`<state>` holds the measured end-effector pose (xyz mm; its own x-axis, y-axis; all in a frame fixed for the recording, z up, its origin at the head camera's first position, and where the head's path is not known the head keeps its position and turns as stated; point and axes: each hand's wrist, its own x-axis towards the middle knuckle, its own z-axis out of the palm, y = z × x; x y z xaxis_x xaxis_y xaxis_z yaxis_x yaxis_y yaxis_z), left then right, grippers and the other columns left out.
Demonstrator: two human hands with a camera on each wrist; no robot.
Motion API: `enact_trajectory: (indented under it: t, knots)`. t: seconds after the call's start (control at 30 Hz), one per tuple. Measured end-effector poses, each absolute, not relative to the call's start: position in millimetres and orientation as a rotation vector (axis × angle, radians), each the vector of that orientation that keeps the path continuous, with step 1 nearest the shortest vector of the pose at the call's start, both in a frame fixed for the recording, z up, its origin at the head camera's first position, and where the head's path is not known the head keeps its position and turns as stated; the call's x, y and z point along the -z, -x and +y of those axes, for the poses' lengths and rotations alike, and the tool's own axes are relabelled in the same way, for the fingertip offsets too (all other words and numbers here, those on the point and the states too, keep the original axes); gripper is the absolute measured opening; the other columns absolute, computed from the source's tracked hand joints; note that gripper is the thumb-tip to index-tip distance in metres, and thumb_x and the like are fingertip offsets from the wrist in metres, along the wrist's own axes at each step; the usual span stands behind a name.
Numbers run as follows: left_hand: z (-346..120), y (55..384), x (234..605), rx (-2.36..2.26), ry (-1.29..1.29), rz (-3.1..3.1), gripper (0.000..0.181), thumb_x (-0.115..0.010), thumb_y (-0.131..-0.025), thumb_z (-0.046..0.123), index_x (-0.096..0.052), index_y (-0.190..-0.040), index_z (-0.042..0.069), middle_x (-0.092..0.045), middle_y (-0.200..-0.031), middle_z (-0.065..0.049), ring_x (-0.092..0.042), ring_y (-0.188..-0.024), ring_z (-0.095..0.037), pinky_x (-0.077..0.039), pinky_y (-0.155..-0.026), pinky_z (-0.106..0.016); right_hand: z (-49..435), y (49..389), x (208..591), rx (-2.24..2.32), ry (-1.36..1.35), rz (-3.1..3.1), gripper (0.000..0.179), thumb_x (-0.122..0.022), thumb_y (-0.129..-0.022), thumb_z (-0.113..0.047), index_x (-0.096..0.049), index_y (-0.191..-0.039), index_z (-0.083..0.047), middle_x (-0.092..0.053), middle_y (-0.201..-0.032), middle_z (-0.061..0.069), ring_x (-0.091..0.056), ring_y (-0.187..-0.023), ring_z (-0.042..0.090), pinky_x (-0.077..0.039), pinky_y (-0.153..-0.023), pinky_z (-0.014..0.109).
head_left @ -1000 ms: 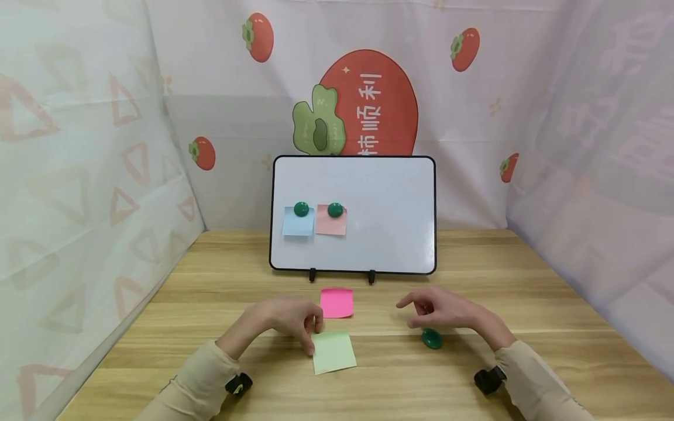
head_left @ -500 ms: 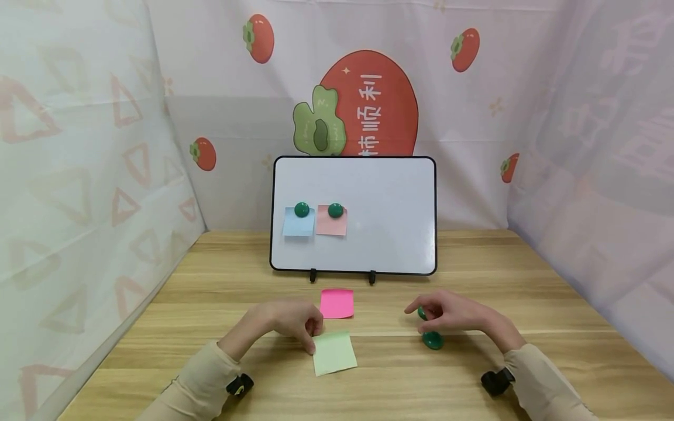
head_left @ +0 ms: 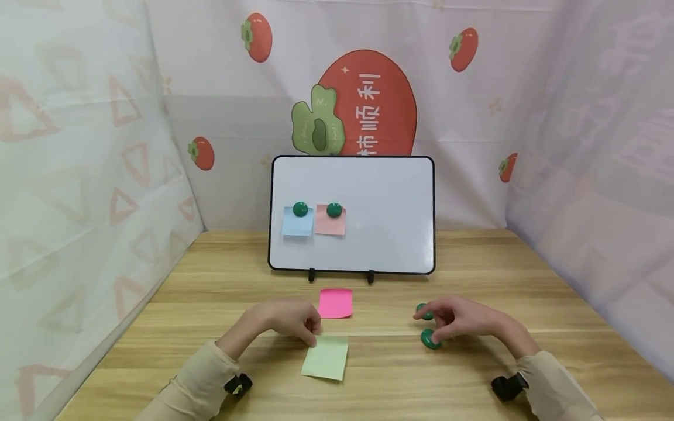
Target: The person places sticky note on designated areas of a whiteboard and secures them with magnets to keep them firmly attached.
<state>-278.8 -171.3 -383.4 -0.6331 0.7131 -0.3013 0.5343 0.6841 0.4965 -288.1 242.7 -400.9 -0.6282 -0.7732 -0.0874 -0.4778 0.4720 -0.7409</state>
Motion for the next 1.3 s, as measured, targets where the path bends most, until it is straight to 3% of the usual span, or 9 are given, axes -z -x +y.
enact_trajectory:
  t: [0.4, 0.7, 1.3]
  knots:
    - [-171.1, 285.2, 389.0, -0.525, -0.997, 2.431, 0.015, -0.073, -0.089, 0.016, -0.064, -0.078, 0.020, -0.054, -0.072, 0.013, -0.047, -0.068, 0.000, -0.041, -0.064, -0.019, 253.0, 291.4, 408.9, 0.936, 0.975, 2.252, 0.051, -0.078, -0.086, -0.025, -0.062, -0.133, -0.015, -0.054, -0.073, -0.010, -0.046, -0.063, -0.003, -0.041, -0.057, 0.017]
    - [-172.9, 287.9, 390.5, -0.555, -0.981, 2.456, 0.014, -0.075, -0.088, 0.018, -0.064, -0.080, 0.022, -0.058, -0.075, 0.011, -0.050, -0.070, -0.002, -0.044, -0.065, -0.021, 256.3, 294.3, 415.1, 0.946, 1.001, 2.236, 0.045, -0.079, -0.085, -0.023, -0.066, -0.128, -0.018, -0.056, -0.074, -0.010, -0.048, -0.065, -0.003, -0.042, -0.059, 0.017]
    - [-172.1, 289.4, 387.8, -0.662, -0.987, 2.461, 0.012, -0.069, -0.094, 0.021, -0.064, -0.082, 0.023, -0.060, -0.076, 0.010, -0.053, -0.065, -0.002, -0.046, -0.060, -0.021, 252.8, 289.9, 410.8, 0.947, 1.038, 2.266, 0.037, -0.077, -0.086, -0.018, -0.070, -0.121, -0.012, -0.056, -0.077, -0.010, -0.048, -0.066, -0.003, -0.042, -0.060, 0.017]
